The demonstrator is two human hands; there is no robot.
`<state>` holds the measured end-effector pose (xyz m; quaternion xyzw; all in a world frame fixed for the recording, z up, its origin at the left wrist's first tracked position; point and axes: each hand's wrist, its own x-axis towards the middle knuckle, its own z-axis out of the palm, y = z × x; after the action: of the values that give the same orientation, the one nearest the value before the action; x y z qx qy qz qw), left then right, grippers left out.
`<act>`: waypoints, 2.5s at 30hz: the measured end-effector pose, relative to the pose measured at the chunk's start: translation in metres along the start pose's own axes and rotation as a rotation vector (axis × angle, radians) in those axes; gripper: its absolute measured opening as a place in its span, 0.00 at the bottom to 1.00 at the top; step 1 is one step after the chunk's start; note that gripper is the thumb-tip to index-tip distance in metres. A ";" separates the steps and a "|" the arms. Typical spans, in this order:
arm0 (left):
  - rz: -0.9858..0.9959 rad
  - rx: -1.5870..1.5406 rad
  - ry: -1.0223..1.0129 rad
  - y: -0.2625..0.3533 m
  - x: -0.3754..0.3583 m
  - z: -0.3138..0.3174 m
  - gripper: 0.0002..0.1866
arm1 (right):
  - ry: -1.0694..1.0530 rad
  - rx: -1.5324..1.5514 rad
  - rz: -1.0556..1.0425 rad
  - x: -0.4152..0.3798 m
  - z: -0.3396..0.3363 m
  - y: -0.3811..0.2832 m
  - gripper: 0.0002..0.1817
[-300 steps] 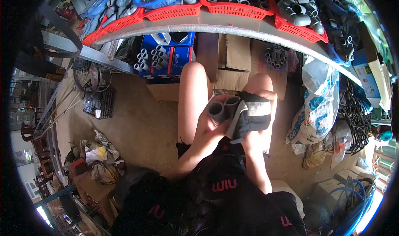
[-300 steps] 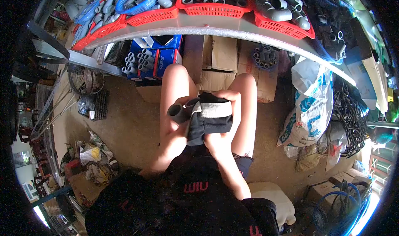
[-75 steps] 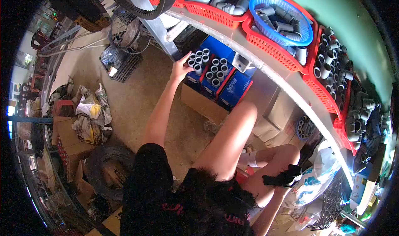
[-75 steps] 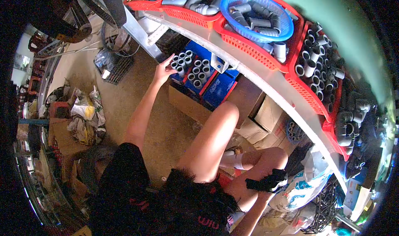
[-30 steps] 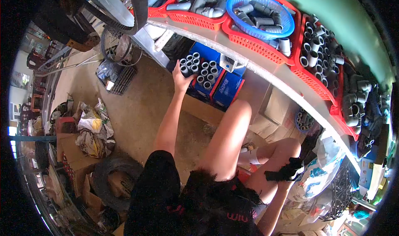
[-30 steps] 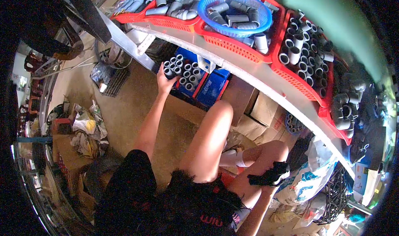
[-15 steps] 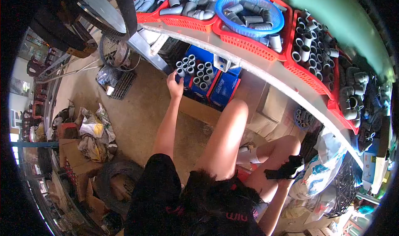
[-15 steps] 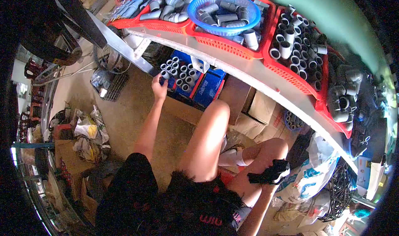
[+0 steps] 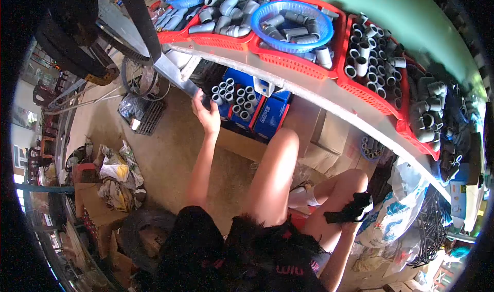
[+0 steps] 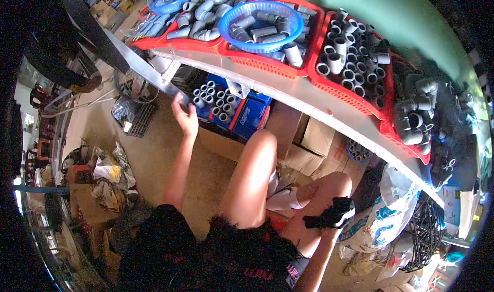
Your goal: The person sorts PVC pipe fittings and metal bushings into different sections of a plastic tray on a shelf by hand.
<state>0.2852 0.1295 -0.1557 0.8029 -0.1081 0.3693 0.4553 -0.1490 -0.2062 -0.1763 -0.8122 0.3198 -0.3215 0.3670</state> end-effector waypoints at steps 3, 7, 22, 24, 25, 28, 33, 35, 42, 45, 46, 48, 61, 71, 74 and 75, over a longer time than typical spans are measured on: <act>0.226 0.007 -0.006 0.081 0.049 -0.011 0.24 | -0.085 -0.066 -0.122 -0.002 -0.001 0.024 0.08; 0.462 -0.129 -0.157 0.169 0.110 0.003 0.19 | -0.109 0.014 -0.163 0.002 0.001 0.005 0.07; 0.346 0.479 -0.708 0.245 0.188 0.139 0.16 | 0.018 -0.031 -0.565 0.023 -0.012 -0.055 0.10; 0.435 0.123 -0.347 0.245 0.175 0.115 0.21 | 0.037 -0.004 -0.607 0.028 -0.017 -0.061 0.10; 0.484 -0.061 -0.163 0.248 0.167 0.099 0.25 | 0.048 0.061 -0.551 0.028 -0.017 -0.059 0.11; 0.171 -0.628 -0.427 0.250 0.103 0.037 0.17 | 0.056 0.415 -0.014 0.010 -0.002 -0.049 0.18; -0.524 -0.683 -1.075 0.324 -0.055 -0.074 0.10 | -0.306 0.411 -0.035 0.008 0.013 -0.108 0.24; -0.588 -0.531 -1.052 0.342 -0.098 -0.088 0.12 | -0.342 0.396 -0.151 0.009 0.026 -0.140 0.24; 0.103 -0.714 -0.997 0.309 -0.138 -0.094 0.13 | -0.347 0.357 -0.249 0.004 0.051 -0.197 0.25; 0.240 -0.765 -1.465 0.311 -0.107 -0.103 0.13 | -0.331 0.333 -0.250 -0.001 0.052 -0.205 0.25; 0.621 -0.718 -1.219 0.295 -0.132 -0.089 0.13 | -0.326 0.325 -0.250 -0.002 0.052 -0.207 0.25; 0.529 -0.885 -1.231 0.293 -0.129 -0.087 0.14 | -0.316 0.306 -0.253 -0.005 0.052 -0.209 0.25; -0.977 -0.888 -0.986 0.304 -0.188 -0.095 0.17 | -0.205 0.145 -0.152 -0.028 0.000 -0.205 0.27; -1.315 -1.279 -1.133 0.297 -0.165 -0.105 0.12 | 0.059 0.315 -0.097 -0.048 0.009 -0.194 0.34; -1.383 -1.286 -1.110 0.289 -0.149 -0.110 0.11 | 0.133 0.543 0.189 -0.057 0.023 -0.201 0.31; -1.421 -1.322 -1.004 0.287 -0.142 -0.107 0.12 | 0.086 0.511 0.136 -0.052 0.025 -0.204 0.30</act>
<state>-0.0140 0.0316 -0.0341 0.3380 0.0299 -0.4784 0.8100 -0.1032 -0.0500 -0.0409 -0.6555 0.2972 -0.4006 0.5670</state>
